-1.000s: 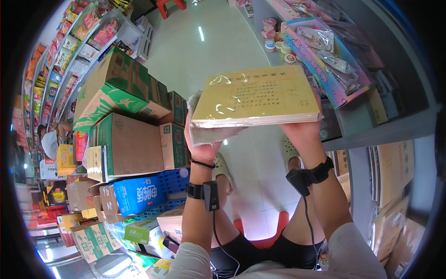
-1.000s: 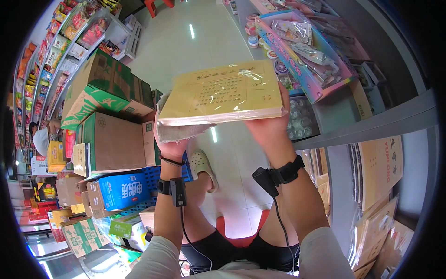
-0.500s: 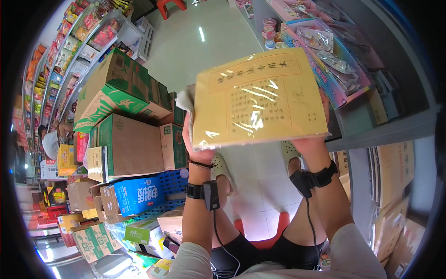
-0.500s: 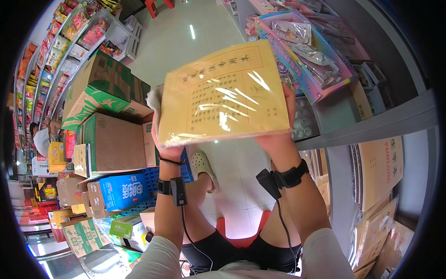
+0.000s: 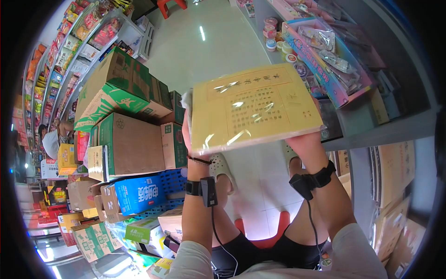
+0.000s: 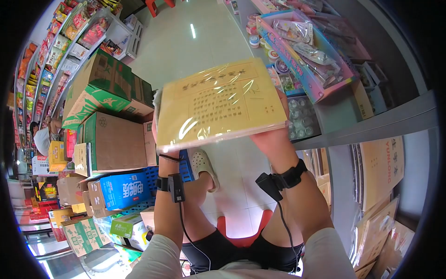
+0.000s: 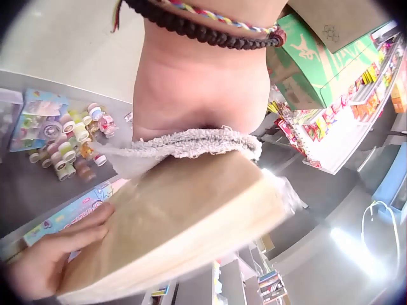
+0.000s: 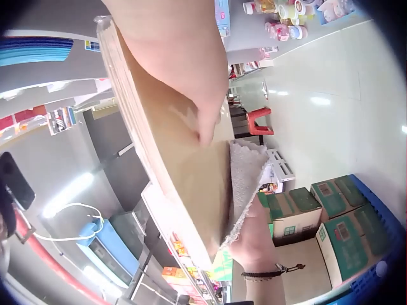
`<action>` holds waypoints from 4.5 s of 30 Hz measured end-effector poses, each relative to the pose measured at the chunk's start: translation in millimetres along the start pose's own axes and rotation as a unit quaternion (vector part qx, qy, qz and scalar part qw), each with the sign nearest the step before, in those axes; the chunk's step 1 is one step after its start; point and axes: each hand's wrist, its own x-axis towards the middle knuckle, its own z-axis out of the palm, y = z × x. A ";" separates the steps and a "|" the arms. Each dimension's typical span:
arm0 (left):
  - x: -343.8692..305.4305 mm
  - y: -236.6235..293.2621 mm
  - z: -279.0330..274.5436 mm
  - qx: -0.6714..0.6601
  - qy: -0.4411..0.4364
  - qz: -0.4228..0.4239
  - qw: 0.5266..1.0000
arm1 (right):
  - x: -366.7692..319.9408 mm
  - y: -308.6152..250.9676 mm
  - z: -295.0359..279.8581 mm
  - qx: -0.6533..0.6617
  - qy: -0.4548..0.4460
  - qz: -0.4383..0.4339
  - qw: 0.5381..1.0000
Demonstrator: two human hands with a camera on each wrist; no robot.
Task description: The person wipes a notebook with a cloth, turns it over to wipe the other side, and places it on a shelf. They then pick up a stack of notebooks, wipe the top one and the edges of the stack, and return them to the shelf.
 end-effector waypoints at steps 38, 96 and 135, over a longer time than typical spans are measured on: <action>5.4 -28.3 -4.9 0.387 0.203 -0.020 0.899 | -33.7 -8.2 -53.7 -0.731 0.014 -0.150 0.665; 10.8 -78.4 8.2 0.846 -0.116 0.049 0.517 | -4.9 6.2 -74.5 -0.541 0.002 -0.165 0.825; 4.9 -121.4 37.5 0.771 -0.088 0.141 0.614 | -18.6 21.4 -37.3 -0.355 0.031 -0.034 0.934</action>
